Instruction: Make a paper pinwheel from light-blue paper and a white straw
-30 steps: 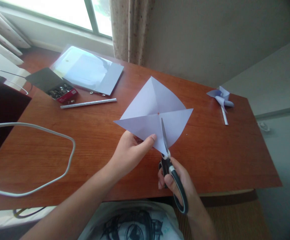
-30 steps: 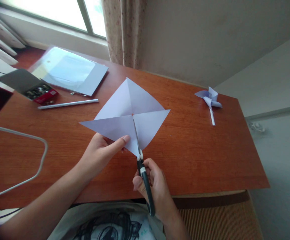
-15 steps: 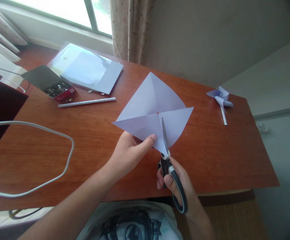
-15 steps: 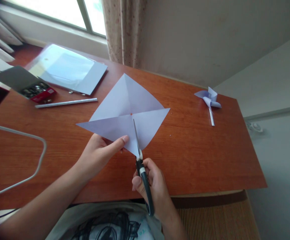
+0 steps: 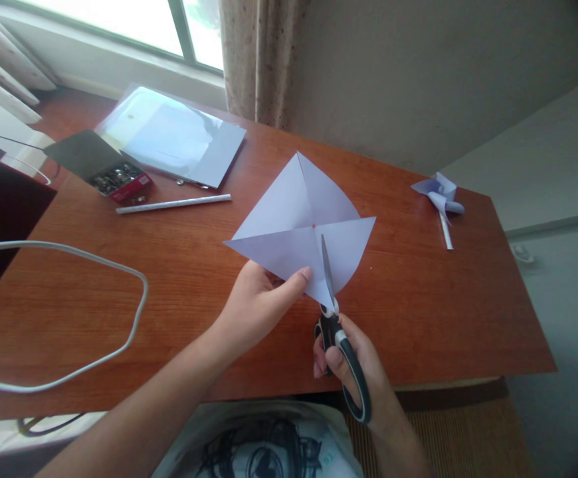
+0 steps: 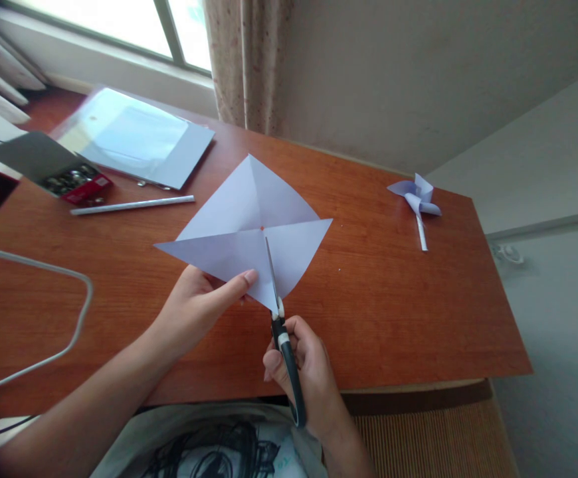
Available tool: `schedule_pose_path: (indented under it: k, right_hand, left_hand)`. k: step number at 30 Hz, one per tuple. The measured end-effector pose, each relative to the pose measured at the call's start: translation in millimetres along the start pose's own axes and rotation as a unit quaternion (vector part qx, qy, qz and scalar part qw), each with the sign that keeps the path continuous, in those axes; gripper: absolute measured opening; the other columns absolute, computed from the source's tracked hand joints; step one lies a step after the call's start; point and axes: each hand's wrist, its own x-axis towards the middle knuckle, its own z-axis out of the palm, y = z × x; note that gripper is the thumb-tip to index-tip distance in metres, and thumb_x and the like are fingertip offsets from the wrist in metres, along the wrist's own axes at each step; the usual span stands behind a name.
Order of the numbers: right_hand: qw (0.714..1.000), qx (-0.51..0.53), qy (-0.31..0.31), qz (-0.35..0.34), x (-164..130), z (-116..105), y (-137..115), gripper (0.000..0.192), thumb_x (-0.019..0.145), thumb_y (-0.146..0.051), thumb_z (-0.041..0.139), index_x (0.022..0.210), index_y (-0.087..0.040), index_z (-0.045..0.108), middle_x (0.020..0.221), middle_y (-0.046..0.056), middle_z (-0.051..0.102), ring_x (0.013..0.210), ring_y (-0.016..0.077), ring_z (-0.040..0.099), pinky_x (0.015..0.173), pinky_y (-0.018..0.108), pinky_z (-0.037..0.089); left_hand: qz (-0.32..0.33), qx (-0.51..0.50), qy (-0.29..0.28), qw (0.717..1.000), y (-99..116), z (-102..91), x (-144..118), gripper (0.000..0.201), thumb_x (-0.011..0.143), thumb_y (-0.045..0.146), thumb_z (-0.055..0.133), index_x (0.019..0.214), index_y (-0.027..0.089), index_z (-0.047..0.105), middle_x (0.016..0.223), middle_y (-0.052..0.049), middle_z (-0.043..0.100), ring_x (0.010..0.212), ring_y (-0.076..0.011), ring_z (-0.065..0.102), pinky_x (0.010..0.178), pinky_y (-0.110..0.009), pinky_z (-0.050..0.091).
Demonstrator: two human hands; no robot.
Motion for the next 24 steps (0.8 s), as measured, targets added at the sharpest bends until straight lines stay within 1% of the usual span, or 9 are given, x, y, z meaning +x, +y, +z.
schedule_pose_path:
  k: [7, 19, 24]
  right_hand:
    - [1.000, -0.003, 0.001, -0.001, -0.2, -0.2, 1.0, 0.053, 0.081, -0.069, 0.071, 0.090, -0.022, 0.051, 0.071, -0.003, 0.054, 0.060, 0.0131, 0.055, 0.057, 0.026, 0.044]
    - [1.000, -0.002, 0.013, 0.002, -0.3, 0.5, 2.6, 0.052, 0.080, -0.068, 0.073, 0.091, -0.022, 0.052, 0.069, -0.004, 0.054, 0.058, 0.0126, 0.054, 0.056, 0.025, 0.045]
    - [1.000, -0.001, 0.018, 0.004, -0.5, 0.8, 2.6, 0.052, 0.080, -0.067, 0.074, 0.090, -0.021, 0.052, 0.069, -0.004, 0.055, 0.058, 0.0120, 0.055, 0.057, 0.025, 0.045]
  left_hand:
    - [-0.003, -0.012, -0.002, 1.000, 1.3, 0.1, 0.4, 0.018, 0.082, 0.030, 0.074, 0.079, 0.015, 0.066, 0.074, -0.002, 0.072, 0.065, -0.0153, 0.065, 0.058, -0.022, 0.050]
    - [-0.011, -0.003, 0.003, 1.000, 1.4, 0.5, -0.8, 0.021, 0.081, 0.034, 0.075, 0.079, 0.015, 0.066, 0.075, -0.003, 0.074, 0.068, -0.0178, 0.067, 0.058, -0.024, 0.051]
    - [-0.006, -0.006, 0.002, 1.000, 1.5, 0.3, 0.0, 0.020, 0.081, 0.033, 0.075, 0.078, 0.015, 0.066, 0.073, -0.002, 0.073, 0.066, -0.0171, 0.067, 0.058, -0.023, 0.050]
